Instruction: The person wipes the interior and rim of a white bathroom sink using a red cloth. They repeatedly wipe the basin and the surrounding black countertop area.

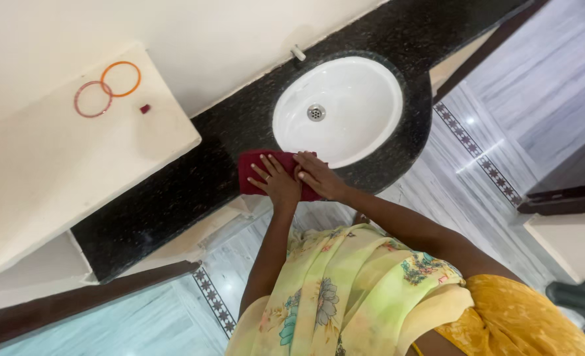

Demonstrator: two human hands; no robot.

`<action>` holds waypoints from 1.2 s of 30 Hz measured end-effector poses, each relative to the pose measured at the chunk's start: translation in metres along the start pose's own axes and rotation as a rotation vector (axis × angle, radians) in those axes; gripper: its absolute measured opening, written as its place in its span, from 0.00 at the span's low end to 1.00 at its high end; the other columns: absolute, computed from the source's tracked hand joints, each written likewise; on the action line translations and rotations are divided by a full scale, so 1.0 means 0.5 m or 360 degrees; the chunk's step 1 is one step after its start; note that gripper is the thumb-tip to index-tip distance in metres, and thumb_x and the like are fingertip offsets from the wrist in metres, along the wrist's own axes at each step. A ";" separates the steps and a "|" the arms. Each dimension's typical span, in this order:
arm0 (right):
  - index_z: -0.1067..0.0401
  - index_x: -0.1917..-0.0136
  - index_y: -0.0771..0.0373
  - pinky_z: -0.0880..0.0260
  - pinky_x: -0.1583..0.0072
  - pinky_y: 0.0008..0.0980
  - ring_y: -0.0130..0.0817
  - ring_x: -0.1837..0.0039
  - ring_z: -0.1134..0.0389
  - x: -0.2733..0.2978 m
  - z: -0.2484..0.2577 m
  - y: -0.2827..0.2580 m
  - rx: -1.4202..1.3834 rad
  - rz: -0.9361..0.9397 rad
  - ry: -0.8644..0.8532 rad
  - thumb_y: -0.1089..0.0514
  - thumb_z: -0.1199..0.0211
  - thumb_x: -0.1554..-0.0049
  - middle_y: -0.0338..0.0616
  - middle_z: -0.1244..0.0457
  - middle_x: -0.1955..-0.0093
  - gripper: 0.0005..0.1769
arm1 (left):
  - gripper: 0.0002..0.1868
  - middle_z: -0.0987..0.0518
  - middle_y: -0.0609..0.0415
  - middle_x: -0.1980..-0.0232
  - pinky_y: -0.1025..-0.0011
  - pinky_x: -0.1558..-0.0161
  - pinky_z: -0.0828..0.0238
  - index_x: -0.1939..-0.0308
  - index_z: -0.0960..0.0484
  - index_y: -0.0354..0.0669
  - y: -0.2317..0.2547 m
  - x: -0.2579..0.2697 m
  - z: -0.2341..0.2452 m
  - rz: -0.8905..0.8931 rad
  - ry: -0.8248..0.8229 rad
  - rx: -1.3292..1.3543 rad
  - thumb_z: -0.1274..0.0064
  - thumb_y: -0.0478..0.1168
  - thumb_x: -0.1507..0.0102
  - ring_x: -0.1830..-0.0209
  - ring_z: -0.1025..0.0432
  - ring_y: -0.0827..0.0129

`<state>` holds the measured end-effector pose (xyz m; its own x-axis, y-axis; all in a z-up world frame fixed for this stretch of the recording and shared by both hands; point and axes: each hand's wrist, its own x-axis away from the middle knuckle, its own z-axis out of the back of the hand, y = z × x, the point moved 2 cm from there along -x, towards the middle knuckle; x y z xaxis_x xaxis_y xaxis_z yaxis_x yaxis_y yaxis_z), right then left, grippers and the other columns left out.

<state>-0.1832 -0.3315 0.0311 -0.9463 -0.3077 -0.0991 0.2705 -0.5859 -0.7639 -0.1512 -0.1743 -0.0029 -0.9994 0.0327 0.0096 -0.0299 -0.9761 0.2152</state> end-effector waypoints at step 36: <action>0.55 0.18 0.73 0.68 0.19 0.55 0.57 0.14 0.63 0.197 0.173 0.334 0.0928 -0.1034 0.0805 0.37 0.57 0.32 0.64 0.59 0.15 0.44 | 0.55 0.46 0.17 0.23 0.36 0.24 0.68 0.27 0.48 0.12 0.403 0.080 -0.107 -0.1688 -0.0102 0.0351 0.53 0.62 0.37 0.21 0.56 0.27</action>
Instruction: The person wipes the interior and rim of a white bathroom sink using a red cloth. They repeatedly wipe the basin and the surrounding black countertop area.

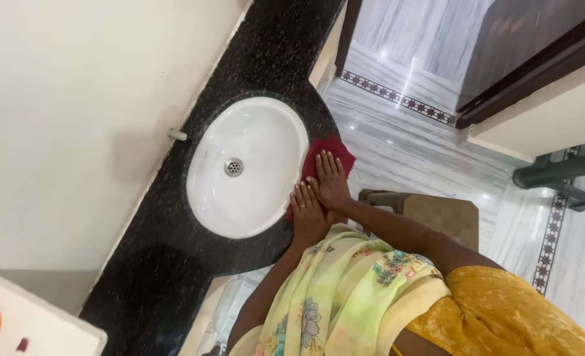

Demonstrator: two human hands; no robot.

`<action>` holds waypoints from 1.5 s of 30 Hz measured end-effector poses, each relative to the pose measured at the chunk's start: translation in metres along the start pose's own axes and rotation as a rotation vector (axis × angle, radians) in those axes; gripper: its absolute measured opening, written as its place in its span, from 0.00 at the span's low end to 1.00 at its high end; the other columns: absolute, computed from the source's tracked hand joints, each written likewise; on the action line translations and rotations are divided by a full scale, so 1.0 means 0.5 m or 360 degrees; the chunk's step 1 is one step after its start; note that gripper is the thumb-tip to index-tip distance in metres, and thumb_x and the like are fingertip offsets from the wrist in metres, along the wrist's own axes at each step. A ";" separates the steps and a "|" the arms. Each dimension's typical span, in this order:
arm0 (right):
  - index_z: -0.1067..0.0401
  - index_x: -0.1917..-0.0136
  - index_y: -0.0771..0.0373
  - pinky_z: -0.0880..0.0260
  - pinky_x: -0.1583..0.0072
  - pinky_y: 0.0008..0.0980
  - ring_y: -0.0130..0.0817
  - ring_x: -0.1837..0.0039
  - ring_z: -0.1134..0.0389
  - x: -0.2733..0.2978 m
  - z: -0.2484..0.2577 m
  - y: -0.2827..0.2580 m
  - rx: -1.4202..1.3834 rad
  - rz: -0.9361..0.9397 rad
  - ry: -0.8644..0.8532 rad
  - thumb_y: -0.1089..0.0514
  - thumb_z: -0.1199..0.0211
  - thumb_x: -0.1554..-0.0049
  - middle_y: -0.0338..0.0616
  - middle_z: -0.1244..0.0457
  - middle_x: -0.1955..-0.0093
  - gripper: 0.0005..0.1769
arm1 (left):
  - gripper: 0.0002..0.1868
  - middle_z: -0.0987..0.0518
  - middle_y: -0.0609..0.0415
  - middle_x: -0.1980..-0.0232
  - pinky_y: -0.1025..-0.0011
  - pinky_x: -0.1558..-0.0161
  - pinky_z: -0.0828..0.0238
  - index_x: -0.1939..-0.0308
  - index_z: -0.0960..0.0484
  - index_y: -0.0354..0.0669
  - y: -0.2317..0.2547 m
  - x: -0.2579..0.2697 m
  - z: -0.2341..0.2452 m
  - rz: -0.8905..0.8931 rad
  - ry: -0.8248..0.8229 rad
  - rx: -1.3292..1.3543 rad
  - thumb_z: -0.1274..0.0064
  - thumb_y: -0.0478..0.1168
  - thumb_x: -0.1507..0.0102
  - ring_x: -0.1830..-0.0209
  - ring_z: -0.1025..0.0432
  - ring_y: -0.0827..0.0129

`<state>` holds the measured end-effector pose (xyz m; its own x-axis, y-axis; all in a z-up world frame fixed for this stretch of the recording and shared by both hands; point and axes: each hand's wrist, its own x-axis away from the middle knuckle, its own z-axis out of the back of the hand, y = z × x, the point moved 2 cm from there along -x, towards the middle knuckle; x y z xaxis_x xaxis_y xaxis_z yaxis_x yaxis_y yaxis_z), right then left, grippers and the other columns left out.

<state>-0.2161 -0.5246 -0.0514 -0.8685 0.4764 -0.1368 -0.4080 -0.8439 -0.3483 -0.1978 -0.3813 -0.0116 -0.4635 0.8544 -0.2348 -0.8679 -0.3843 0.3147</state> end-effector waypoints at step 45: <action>0.43 0.24 0.65 0.37 0.33 0.44 0.45 0.28 0.41 -1.286 0.161 0.366 -0.1398 0.0624 -0.0061 0.48 0.40 0.37 0.53 0.43 0.27 0.34 | 0.44 0.48 0.32 0.20 0.31 0.27 0.74 0.25 0.43 0.31 -0.250 -0.807 -0.104 0.1026 -0.0012 -0.0299 0.60 0.62 0.33 0.18 0.58 0.41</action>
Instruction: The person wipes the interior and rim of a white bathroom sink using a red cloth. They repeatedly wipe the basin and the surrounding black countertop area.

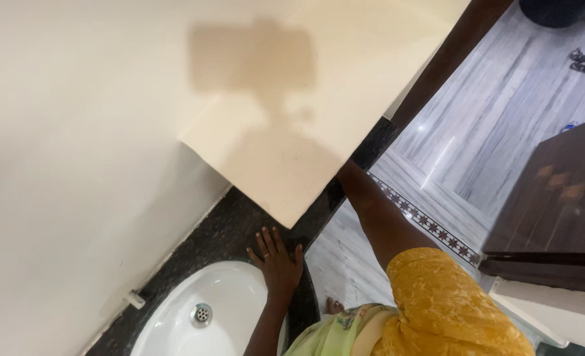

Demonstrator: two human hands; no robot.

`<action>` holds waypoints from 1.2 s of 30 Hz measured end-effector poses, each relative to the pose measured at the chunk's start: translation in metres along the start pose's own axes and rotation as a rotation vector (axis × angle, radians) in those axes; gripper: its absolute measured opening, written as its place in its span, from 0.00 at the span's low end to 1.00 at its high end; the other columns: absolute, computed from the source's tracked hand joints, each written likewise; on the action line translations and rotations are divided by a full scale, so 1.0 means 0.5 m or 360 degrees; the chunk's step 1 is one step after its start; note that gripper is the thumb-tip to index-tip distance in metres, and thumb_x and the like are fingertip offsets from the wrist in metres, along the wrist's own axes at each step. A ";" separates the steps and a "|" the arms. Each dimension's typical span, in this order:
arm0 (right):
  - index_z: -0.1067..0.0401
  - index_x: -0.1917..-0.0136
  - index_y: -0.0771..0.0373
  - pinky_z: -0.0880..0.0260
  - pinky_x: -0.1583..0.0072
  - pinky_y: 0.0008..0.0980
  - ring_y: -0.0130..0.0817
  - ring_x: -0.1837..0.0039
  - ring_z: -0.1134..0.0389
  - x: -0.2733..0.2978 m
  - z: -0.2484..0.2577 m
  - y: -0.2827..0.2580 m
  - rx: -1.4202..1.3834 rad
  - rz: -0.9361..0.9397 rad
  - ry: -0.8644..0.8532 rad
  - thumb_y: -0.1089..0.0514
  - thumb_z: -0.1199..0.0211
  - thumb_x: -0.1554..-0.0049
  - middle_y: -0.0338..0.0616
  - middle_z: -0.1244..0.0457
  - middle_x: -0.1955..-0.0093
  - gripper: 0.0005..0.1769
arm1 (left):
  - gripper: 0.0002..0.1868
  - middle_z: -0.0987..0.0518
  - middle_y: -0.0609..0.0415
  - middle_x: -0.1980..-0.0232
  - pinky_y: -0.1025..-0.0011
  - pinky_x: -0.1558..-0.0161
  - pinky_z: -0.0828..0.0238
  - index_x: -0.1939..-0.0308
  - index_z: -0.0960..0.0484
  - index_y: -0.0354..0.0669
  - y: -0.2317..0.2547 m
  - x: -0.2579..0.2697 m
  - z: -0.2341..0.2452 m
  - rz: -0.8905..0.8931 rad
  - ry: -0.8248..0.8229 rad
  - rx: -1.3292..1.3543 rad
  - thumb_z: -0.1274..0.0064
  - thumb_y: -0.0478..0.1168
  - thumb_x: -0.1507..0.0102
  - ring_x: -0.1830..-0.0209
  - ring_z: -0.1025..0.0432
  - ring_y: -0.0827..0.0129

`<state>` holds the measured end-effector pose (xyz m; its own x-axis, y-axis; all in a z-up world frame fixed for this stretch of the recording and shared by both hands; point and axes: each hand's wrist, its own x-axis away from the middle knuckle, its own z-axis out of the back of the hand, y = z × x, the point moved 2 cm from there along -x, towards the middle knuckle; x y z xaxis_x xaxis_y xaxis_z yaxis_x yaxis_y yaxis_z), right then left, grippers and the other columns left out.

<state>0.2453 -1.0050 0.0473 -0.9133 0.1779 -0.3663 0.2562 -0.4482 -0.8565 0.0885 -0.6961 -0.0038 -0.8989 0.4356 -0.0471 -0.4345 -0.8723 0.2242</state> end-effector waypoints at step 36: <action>0.56 0.16 0.64 0.71 0.18 0.52 0.49 0.13 0.66 0.843 -0.432 -0.356 0.1352 -0.0037 -0.0622 0.35 0.57 0.33 0.55 0.61 0.14 0.43 | 0.40 0.51 0.31 0.19 0.47 0.22 0.60 0.21 0.55 0.26 -0.214 0.532 -0.069 -0.0533 -0.0323 0.0715 0.59 0.48 0.28 0.18 0.56 0.41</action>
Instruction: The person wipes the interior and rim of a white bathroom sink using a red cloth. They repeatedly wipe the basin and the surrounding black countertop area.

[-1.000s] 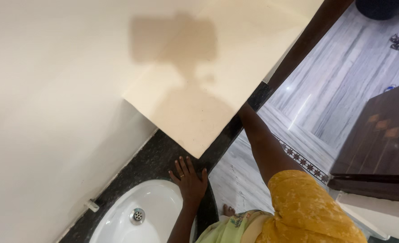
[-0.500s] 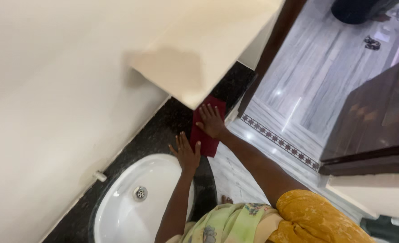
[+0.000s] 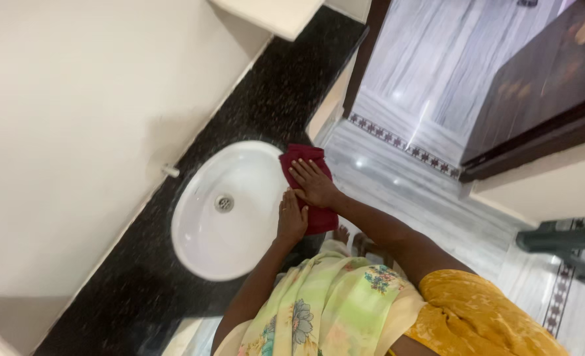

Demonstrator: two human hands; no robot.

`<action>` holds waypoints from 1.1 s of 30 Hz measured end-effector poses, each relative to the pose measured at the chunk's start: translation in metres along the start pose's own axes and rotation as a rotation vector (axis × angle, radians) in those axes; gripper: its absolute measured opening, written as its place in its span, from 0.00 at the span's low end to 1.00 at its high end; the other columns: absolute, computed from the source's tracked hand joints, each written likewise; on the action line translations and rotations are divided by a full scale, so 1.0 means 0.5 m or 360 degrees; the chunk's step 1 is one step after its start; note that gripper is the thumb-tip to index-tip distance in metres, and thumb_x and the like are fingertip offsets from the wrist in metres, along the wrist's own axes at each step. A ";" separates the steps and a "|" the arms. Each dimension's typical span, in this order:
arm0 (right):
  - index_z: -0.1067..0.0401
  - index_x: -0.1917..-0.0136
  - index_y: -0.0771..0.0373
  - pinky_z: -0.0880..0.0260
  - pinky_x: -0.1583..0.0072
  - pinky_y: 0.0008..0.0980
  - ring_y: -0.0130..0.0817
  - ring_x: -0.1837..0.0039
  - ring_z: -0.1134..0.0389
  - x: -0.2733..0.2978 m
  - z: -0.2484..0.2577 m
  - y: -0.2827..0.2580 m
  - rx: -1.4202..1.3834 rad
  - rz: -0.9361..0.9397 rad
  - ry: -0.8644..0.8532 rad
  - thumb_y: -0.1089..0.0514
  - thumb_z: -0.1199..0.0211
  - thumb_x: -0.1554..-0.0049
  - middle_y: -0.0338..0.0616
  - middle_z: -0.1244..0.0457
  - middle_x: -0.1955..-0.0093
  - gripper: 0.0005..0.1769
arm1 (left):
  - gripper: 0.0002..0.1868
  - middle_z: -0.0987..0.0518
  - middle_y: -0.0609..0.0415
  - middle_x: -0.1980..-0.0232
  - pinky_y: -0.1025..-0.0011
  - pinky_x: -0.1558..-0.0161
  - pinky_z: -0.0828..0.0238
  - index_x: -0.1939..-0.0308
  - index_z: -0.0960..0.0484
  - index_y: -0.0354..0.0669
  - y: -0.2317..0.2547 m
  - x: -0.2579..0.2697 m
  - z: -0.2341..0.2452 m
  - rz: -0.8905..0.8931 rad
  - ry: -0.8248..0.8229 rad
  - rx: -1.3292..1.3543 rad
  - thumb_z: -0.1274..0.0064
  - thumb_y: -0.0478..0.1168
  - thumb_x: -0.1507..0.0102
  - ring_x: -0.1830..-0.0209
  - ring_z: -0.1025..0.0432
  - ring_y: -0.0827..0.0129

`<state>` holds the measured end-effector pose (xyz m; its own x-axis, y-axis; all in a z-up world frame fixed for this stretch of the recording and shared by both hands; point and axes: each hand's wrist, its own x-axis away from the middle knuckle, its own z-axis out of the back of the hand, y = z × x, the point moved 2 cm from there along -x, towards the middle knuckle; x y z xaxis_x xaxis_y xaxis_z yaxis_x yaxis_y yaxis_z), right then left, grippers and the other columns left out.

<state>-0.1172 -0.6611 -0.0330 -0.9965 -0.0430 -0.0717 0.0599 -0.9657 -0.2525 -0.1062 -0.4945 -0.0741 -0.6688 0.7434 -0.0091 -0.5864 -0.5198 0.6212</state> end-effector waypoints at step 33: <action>0.43 0.20 0.60 0.50 0.26 0.52 0.49 0.15 0.55 0.175 -0.024 -0.325 -0.0247 0.0210 0.0190 0.44 0.47 0.32 0.54 0.50 0.16 0.33 | 0.37 0.54 0.46 0.15 0.36 0.26 0.59 0.18 0.53 0.63 -0.094 0.298 0.171 0.0191 -0.0690 -0.0324 0.73 0.66 0.29 0.17 0.56 0.44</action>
<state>-0.2133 -0.5048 -0.0099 -0.9661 -0.1266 -0.2251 0.2063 -0.9026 -0.3779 -0.1391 -0.3233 -0.0379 -0.5106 0.7577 0.4065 -0.6232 -0.6518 0.4321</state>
